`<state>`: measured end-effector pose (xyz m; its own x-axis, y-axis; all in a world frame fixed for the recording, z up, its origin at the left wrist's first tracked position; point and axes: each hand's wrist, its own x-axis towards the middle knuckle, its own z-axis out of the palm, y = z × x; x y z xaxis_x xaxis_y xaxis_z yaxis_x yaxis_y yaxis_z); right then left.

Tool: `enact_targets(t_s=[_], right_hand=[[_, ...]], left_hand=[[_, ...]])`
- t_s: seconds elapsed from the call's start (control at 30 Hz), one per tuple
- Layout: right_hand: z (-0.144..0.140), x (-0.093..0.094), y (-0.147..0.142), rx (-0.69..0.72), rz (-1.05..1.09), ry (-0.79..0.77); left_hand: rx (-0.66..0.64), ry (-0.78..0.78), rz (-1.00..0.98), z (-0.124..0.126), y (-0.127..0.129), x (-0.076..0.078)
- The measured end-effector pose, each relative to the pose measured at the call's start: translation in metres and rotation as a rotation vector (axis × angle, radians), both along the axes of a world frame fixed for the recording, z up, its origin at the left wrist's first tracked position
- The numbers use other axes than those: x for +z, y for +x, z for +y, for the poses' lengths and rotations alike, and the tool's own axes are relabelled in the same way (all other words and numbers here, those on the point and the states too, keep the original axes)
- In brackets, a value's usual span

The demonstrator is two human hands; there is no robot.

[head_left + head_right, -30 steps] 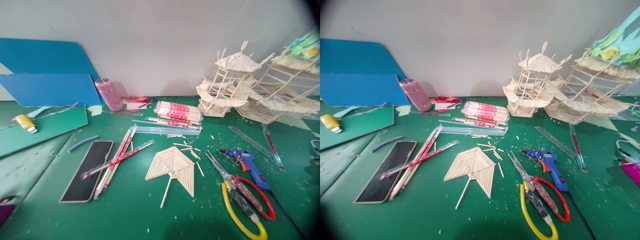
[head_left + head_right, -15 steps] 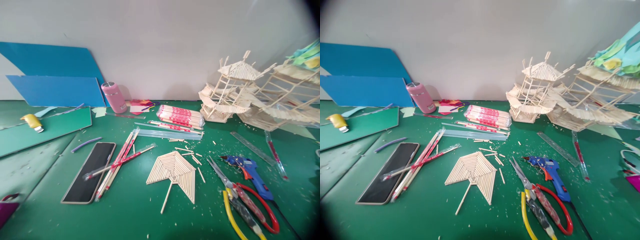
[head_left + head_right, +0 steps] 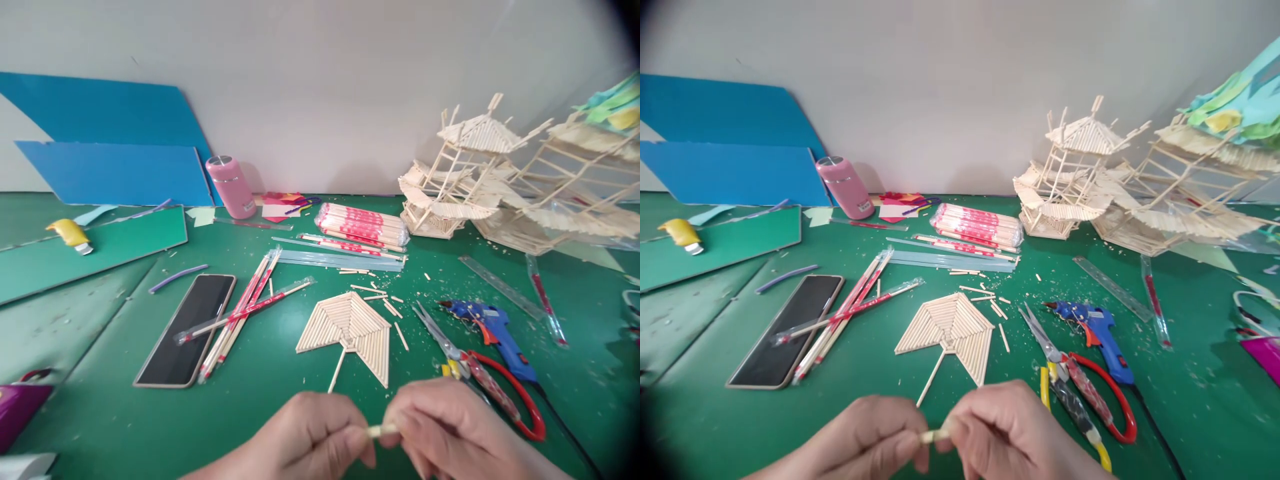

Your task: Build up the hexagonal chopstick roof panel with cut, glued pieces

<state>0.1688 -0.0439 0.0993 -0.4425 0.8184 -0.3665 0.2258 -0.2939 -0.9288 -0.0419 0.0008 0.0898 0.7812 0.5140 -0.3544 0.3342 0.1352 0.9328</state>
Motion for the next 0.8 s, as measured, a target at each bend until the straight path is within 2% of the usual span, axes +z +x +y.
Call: enact_targets(t_s=[0.1,0.2,0.27,0.37,0.53,0.63,0.8], right_hand=[[0.01,-0.008,0.0,-0.086,-0.129,0.083],[0.013,-0.015,0.003,-0.119,-0.103,0.072],[0.014,-0.019,0.005,-0.135,-0.088,0.084],[0.016,-0.021,0.007,-0.158,-0.092,0.1],[0.016,-0.018,0.006,-0.163,-0.205,0.108],[0.016,-0.015,0.006,-0.146,-0.286,0.176],[0.016,-0.01,0.008,-0.117,-0.416,0.377]], left_hand=[[0.053,-0.086,-0.027,0.008,0.015,-0.009],[0.114,-0.203,-0.097,0.008,0.022,-0.018],[0.126,-0.228,-0.116,0.008,0.024,-0.022],[0.124,-0.166,-0.093,0.008,0.025,-0.021],[0.1,0.107,0.008,0.012,0.029,-0.015],[0.076,0.124,0.047,0.013,0.031,-0.015],[0.085,0.086,0.063,0.012,0.036,-0.017]])
